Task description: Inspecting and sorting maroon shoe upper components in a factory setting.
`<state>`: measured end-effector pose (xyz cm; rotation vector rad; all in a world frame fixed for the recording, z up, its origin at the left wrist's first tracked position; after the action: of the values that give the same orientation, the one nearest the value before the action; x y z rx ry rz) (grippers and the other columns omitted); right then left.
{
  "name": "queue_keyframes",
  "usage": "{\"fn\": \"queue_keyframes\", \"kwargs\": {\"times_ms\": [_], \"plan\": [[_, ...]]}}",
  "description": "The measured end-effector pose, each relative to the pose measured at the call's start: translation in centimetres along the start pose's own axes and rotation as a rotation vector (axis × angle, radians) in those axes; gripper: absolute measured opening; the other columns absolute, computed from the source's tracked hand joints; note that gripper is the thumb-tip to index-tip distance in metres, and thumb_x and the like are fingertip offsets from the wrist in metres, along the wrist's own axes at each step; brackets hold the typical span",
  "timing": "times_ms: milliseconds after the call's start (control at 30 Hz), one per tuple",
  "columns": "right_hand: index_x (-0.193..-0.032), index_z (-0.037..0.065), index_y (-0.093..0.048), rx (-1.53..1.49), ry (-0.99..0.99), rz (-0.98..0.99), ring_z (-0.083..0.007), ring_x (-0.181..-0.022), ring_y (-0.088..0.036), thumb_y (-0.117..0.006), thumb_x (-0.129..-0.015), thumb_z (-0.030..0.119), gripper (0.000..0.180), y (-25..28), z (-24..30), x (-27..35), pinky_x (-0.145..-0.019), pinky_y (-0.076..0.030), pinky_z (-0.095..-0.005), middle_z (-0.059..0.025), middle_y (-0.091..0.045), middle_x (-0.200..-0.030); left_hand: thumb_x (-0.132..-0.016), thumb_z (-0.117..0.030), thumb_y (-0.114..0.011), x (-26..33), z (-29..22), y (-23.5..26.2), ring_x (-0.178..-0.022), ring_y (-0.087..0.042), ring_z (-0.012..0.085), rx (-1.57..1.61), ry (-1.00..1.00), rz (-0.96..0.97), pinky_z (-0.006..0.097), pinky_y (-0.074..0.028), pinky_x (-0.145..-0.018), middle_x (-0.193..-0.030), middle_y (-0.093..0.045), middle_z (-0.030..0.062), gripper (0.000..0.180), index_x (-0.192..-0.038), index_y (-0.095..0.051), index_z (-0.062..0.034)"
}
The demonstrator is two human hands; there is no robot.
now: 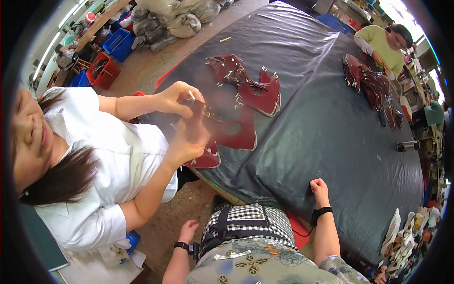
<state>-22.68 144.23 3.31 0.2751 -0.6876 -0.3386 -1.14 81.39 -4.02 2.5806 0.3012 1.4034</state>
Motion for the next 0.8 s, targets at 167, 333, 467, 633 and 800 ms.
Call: {"fn": "queue_keyframes", "kwargs": {"times_ms": [167,333,467,633,800], "plan": [[-0.086,0.008,-0.063,-0.012,0.010,0.003,-0.0072,-0.071,-0.050,-0.065,-0.091,0.009,0.006,0.3,0.3,0.1,-0.067,-0.042,-0.0237,0.0042,-0.057,-0.077,-0.094,-0.018,-0.071,0.1,-0.7,-1.3,-0.090,-0.068,0.0165,-0.019,-0.008,-0.005,0.031,-0.054,-0.078,-0.105,-0.074,0.0099,0.040,-0.128,-0.066,0.0014],[-0.087,0.007,-0.064,-0.015,0.006,0.056,-0.0073,-0.072,-0.052,-0.066,-0.091,0.009,0.005,0.1,0.2,0.0,-0.068,-0.043,-0.0238,0.0038,-0.059,-0.078,-0.094,-0.017,-0.070,0.4,-0.9,-2.1,-0.090,-0.069,0.0161,-0.039,0.024,-0.020,0.030,-0.054,-0.078,-0.105,-0.074,0.0096,0.039,-0.128,-0.066,0.0012],[-0.087,0.007,-0.065,-0.016,-0.004,0.059,-0.0071,-0.072,-0.052,-0.066,-0.091,0.009,0.004,0.4,0.1,-0.1,-0.068,-0.044,-0.0236,0.0038,-0.060,-0.078,-0.094,-0.016,-0.070,0.5,-1.8,-2.9,-0.091,-0.069,0.0165,-0.056,0.000,0.011,0.030,-0.054,-0.079,-0.106,-0.074,0.0100,0.039,-0.129,-0.065,0.0012],[-0.087,0.007,-0.065,-0.030,-0.008,0.095,-0.0073,-0.072,-0.054,-0.067,-0.091,0.009,0.004,-0.1,0.3,0.1,-0.067,-0.044,-0.0234,0.0035,-0.061,-0.079,-0.095,-0.014,-0.069,0.5,-1.8,-3.0,-0.094,-0.070,0.0183,-0.023,0.036,-0.001,0.031,-0.055,-0.082,-0.108,-0.073,0.0113,0.040,-0.131,-0.063,0.0021],[-0.087,0.008,-0.065,-0.012,-0.046,0.079,-0.0075,-0.071,-0.054,-0.067,-0.091,0.009,0.004,-0.2,0.6,0.5,-0.067,-0.045,-0.0233,0.0032,-0.061,-0.079,-0.095,-0.015,-0.068,0.3,-2.1,-2.8,-0.090,-0.069,0.0172,-0.028,-0.020,0.011,0.031,-0.054,-0.080,-0.104,-0.073,0.0103,0.038,-0.129,-0.064,0.0025]]}}
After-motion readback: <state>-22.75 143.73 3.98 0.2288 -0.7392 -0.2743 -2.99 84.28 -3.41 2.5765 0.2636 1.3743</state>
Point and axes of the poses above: each hand's wrist, its own x-axis away from the middle knuckle, its own y-axis out of the back of the hand, z = x × y, the point moved 9 cm from there along -x, towards the middle knuckle
